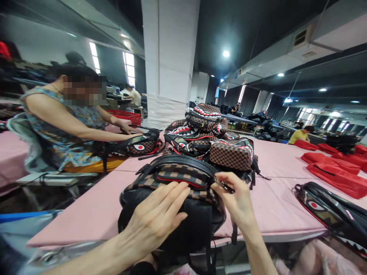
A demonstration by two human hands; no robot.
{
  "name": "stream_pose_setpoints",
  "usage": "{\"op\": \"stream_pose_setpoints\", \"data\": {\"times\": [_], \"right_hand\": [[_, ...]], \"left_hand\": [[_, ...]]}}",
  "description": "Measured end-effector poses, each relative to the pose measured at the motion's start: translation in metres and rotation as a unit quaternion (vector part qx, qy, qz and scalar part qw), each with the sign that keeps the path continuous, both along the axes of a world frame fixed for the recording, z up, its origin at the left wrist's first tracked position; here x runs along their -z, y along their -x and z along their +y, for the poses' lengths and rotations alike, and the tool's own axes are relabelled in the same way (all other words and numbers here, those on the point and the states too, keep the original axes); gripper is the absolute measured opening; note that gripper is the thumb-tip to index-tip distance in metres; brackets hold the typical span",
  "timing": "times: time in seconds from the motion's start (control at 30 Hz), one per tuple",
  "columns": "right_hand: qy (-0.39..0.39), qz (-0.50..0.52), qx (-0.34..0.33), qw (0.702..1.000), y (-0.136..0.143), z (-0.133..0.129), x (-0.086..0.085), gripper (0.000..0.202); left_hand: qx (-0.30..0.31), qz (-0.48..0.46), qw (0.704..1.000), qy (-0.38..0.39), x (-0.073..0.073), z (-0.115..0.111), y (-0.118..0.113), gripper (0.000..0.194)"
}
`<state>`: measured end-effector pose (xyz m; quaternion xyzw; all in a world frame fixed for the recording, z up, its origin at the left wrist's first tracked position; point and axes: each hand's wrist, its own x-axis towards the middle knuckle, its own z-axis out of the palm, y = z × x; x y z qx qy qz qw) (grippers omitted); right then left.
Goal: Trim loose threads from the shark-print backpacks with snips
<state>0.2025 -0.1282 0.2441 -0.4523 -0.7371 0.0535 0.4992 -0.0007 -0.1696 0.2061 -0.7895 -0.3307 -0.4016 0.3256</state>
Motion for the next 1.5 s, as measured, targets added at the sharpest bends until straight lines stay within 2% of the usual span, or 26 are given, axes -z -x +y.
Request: {"op": "stream_pose_setpoints", "data": {"times": [0.1, 0.17, 0.27, 0.33, 0.43, 0.53, 0.67, 0.77, 0.87, 1.0, 1.1, 1.17, 1.2, 1.27, 1.3, 1.33, 1.43, 1.5], "right_hand": [[0.015, 0.041, -0.079, 0.996, 0.009, 0.015, -0.01, 0.026], [0.006, 0.05, -0.105, 0.993, 0.021, 0.014, -0.013, 0.022], [-0.051, 0.037, -0.118, 0.991, 0.036, 0.002, -0.012, 0.016], [-0.082, 0.008, -0.151, 0.985, 0.036, -0.002, -0.012, 0.013], [-0.07, -0.014, -0.181, 0.981, 0.029, 0.015, -0.019, 0.012], [0.01, -0.039, -0.209, 0.977, 0.029, 0.045, -0.032, 0.013], [0.153, -0.132, -0.298, 0.933, 0.049, 0.062, -0.046, 0.023], [0.142, -0.125, -0.253, 0.949, 0.065, 0.067, -0.043, 0.022], [0.174, -0.092, -0.187, 0.962, 0.073, 0.077, -0.032, 0.04], [0.264, -0.041, -0.209, 0.941, 0.074, 0.085, -0.024, 0.043], [0.293, -0.02, -0.224, 0.929, 0.073, 0.084, -0.026, 0.042], [0.286, -0.034, -0.22, 0.932, 0.073, 0.083, -0.029, 0.042], [0.277, -0.049, -0.216, 0.935, 0.073, 0.082, -0.03, 0.042], [0.254, -0.079, -0.212, 0.94, 0.074, 0.081, -0.032, 0.042], [0.244, -0.089, -0.214, 0.942, 0.074, 0.081, -0.032, 0.042], [0.236, -0.094, -0.218, 0.942, 0.075, 0.081, -0.032, 0.041], [0.22, -0.088, -0.232, 0.943, 0.077, 0.085, -0.029, 0.041], [0.208, -0.064, -0.237, 0.947, 0.074, 0.092, -0.028, 0.044]], "left_hand": [[-0.022, 0.016, 1.0, 0.007, 0.001, 0.004, 0.001, 0.038], [-0.038, 0.022, 0.998, 0.042, -0.007, 0.009, 0.002, 0.046], [-0.049, 0.033, 0.982, 0.179, -0.032, 0.018, 0.007, 0.056], [-0.027, 0.052, 0.958, 0.279, -0.049, 0.023, 0.01, 0.055], [-0.005, 0.095, 0.935, 0.341, -0.06, 0.022, 0.011, 0.053], [-0.007, 0.111, 0.94, 0.321, -0.055, 0.016, 0.008, 0.058], [0.009, 0.104, 0.959, 0.262, -0.043, 0.011, 0.005, 0.056], [0.039, 0.088, 0.982, 0.161, -0.035, 0.01, 0.006, 0.045], [0.092, 0.059, 0.991, 0.072, -0.024, 0.005, 0.006, 0.037], [0.105, 0.035, 0.989, 0.096, -0.013, -0.005, 0.006, 0.032], [0.096, 0.034, 0.974, 0.2, -0.024, -0.006, 0.008, 0.025], [0.084, 0.078, 0.939, 0.326, -0.044, 0.001, 0.013, 0.025], [0.088, 0.119, 0.9, 0.409, -0.056, 0.007, 0.015, 0.028], [0.12, 0.21, 0.788, 0.565, -0.079, 0.025, 0.018, 0.032], [0.145, 0.239, 0.736, 0.617, -0.088, 0.035, 0.018, 0.032], [0.17, 0.252, 0.697, 0.65, -0.095, 0.044, 0.016, 0.032], [0.201, 0.246, 0.634, 0.705, -0.1, 0.065, 0.005, 0.035], [0.162, 0.252, 0.599, 0.743, -0.098, 0.073, -0.001, 0.04]]}}
